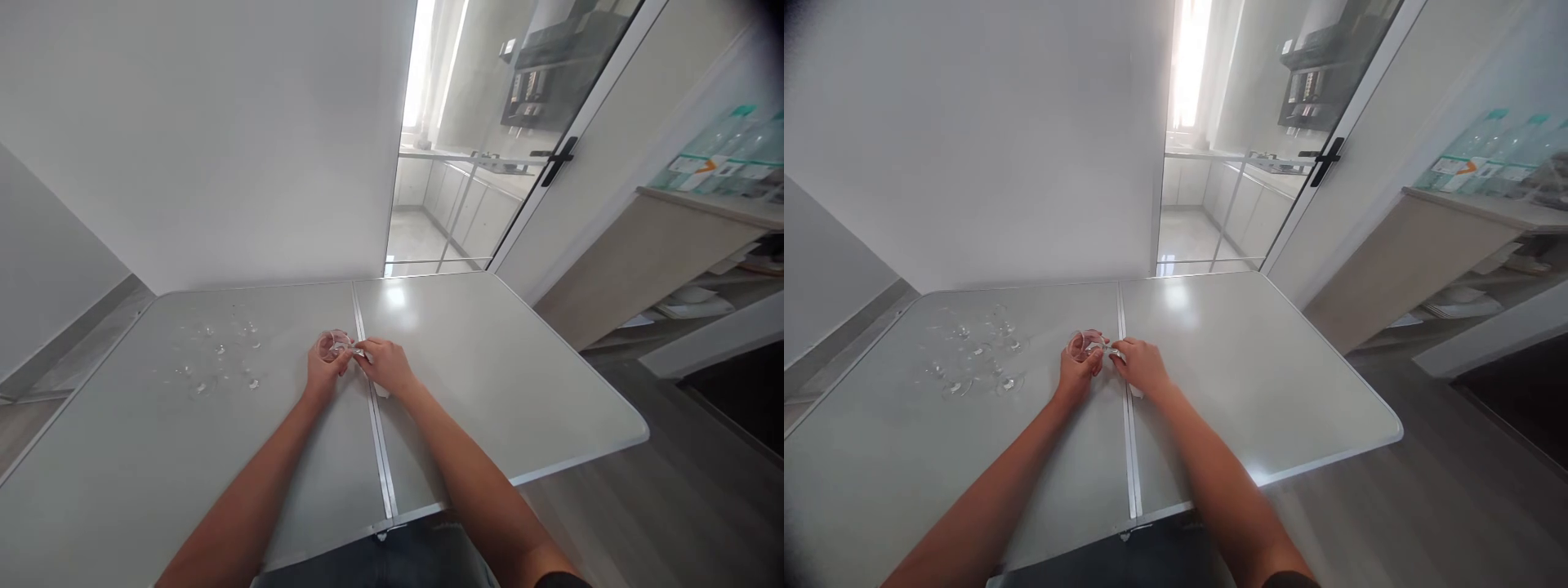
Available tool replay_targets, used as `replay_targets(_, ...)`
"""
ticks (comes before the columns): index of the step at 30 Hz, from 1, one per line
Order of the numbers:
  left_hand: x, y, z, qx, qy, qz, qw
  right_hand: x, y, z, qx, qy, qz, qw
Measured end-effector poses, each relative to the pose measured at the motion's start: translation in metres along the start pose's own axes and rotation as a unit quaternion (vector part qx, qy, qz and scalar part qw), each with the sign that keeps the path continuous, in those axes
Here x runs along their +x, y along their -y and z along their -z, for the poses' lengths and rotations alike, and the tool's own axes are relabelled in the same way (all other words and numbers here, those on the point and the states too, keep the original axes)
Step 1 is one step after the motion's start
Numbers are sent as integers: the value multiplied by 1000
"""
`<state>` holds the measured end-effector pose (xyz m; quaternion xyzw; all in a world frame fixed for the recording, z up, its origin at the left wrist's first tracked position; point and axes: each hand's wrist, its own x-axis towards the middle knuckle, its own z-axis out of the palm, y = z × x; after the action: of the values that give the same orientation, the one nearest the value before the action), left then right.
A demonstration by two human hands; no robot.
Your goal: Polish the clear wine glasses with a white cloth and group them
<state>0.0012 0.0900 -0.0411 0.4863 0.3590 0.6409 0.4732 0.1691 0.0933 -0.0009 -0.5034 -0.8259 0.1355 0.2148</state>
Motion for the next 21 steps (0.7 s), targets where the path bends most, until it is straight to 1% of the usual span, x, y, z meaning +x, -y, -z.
replay_targets(3,1,-2,-3,-2,67,5,998,2,-5,4,-54,-6,-16,998)
replay_targets(5,1,-4,-5,-15,91,15,996,4,-15,9,-64,-32,-26,997)
replay_targets(6,1,-4,-6,-16,87,19,996,6,-23,13,-63,-55,-39,996)
replay_targets(8,0,-5,-6,5,57,30,998,7,-44,21,-55,-111,-93,988)
replay_targets(10,0,-5,-5,35,20,52,998,8,-69,30,-45,-164,-172,970)
replay_targets(12,-1,-4,-4,51,5,77,996,7,-95,37,-26,-198,-248,948)
replay_targets(14,-2,-4,-3,57,11,91,994,5,-118,41,-2,-212,-296,931)
replay_targets(16,-3,-6,-4,69,27,100,992,4,-133,42,13,-215,-322,922)
replay_targets(19,-3,-10,-7,91,44,106,989,3,-144,37,15,-208,-349,914)
replay_targets(21,-3,-12,-9,97,41,100,989,3,-147,33,14,-203,-361,910)
